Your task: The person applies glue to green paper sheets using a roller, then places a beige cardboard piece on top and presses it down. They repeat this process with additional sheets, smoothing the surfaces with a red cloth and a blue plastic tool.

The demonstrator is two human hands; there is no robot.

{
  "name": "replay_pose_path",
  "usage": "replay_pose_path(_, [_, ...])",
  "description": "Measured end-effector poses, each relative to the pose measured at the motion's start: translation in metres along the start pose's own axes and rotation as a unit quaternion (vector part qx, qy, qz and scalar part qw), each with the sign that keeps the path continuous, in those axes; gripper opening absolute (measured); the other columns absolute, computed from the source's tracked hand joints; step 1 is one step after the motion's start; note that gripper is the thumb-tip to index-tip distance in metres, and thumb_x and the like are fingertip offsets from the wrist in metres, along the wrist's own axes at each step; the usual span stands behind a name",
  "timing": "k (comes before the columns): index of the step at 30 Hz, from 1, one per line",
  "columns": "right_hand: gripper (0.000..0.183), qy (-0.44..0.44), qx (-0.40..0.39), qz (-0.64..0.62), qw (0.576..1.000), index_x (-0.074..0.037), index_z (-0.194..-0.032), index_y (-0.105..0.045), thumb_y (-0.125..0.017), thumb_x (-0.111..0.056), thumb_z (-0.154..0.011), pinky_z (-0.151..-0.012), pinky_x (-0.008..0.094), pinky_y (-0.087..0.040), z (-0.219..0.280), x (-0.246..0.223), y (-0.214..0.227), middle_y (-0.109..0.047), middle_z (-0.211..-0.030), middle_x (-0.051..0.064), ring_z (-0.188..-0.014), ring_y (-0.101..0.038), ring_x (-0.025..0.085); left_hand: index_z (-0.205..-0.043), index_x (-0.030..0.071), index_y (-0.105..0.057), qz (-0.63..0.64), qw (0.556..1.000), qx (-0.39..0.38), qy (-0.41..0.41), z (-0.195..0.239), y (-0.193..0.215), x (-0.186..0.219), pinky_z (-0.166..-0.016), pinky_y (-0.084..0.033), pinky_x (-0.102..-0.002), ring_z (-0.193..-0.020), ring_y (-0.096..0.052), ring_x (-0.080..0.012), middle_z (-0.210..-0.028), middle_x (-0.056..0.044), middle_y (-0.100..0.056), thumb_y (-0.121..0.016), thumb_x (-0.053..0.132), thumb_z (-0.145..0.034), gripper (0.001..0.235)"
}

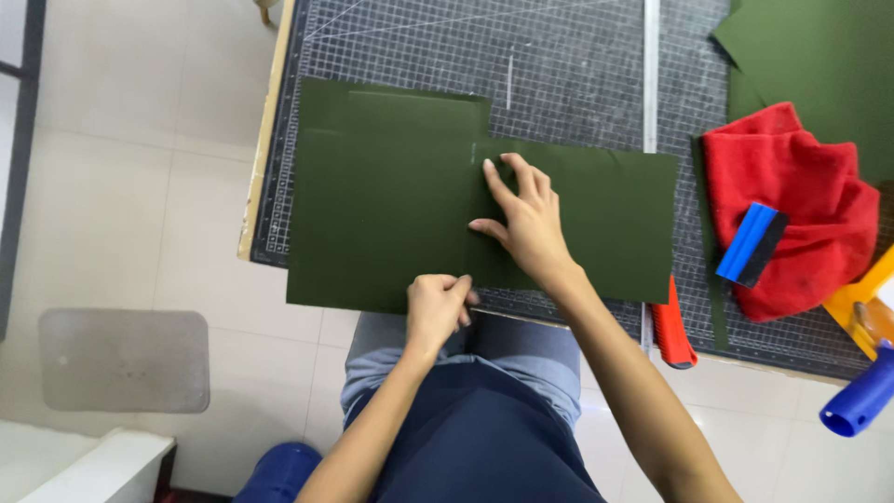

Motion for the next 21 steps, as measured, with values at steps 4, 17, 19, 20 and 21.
replay_pose_path(4, [0.080,-0.018,-0.016,0.009,1.000,-0.011,-0.144,-0.051,-0.081,-0.038,-0.076,-0.100,0.049,-0.040,-0.007,-0.003,0.000,-0.040,-0.149,0.012,-0.130,-0.042,0.036,-0.093,0.000,-0.071,-0.342,0.895,0.104,-0.268,0.032,-0.010,0.027,-0.073,-0.051,-0.039,-0.083,-0.066,-0.0286,-0.090,-0.016,-0.070,-0.064,0.027,-0.095,0.029])
replay_pose_path(17, [0.023,-0.104,0.288,0.018,0.952,-0.003,-0.118,-0.066,-0.063,-0.007,-0.095,-0.103,0.046,-0.048,0.033,0.178,0.121,-0.065,-0.119,0.017,-0.116,-0.061,0.033,-0.147,-0.012,-0.033,-0.643,0.651,0.041,-0.401,0.046,-0.052,0.001,-0.117,-0.021,-0.047,-0.146,-0.025,-0.0387,-0.156,-0.030,-0.028,-0.068,0.068,-0.070,0.116])
replay_pose_path(19, [0.058,-0.090,0.263,0.201,0.939,0.006,-0.131,-0.064,-0.076,-0.025,-0.084,-0.090,0.067,-0.028,0.048,0.229,0.138,-0.061,-0.123,0.028,-0.109,-0.055,0.044,-0.147,-0.010,-0.033,-0.672,0.615,0.054,-0.410,0.045,-0.053,-0.004,-0.118,-0.021,-0.045,-0.146,-0.027,-0.0386,-0.156,-0.030,-0.029,-0.067,0.064,-0.072,0.111])
replay_pose_path(20, [0.054,-0.108,0.209,0.182,0.955,0.001,-0.128,-0.066,-0.077,-0.028,-0.084,-0.092,0.067,-0.026,0.052,0.254,0.139,-0.062,-0.121,0.024,-0.111,-0.056,0.041,-0.147,-0.009,-0.033,-0.684,0.601,0.055,-0.410,0.044,-0.053,-0.006,-0.117,-0.021,-0.045,-0.145,-0.028,-0.0384,-0.156,-0.030,-0.029,-0.065,0.060,-0.075,0.105])
replay_pose_path(21, [0.049,-0.124,0.153,0.163,0.967,-0.004,-0.125,-0.068,-0.078,-0.030,-0.084,-0.093,0.066,-0.023,0.055,0.273,0.139,-0.064,-0.119,0.019,-0.112,-0.056,0.038,-0.148,-0.009,-0.033,-0.696,0.587,0.057,-0.409,0.042,-0.054,-0.009,-0.117,-0.022,-0.044,-0.145,-0.029,-0.0382,-0.155,-0.030,-0.029,-0.064,0.055,-0.077,0.100])
Point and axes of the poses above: each hand's wrist, its own z-axis away from the middle knuckle, its own y-axis out of the back of the hand, x = y × z, the point moved 5 cm from there along -z, towards the middle knuckle
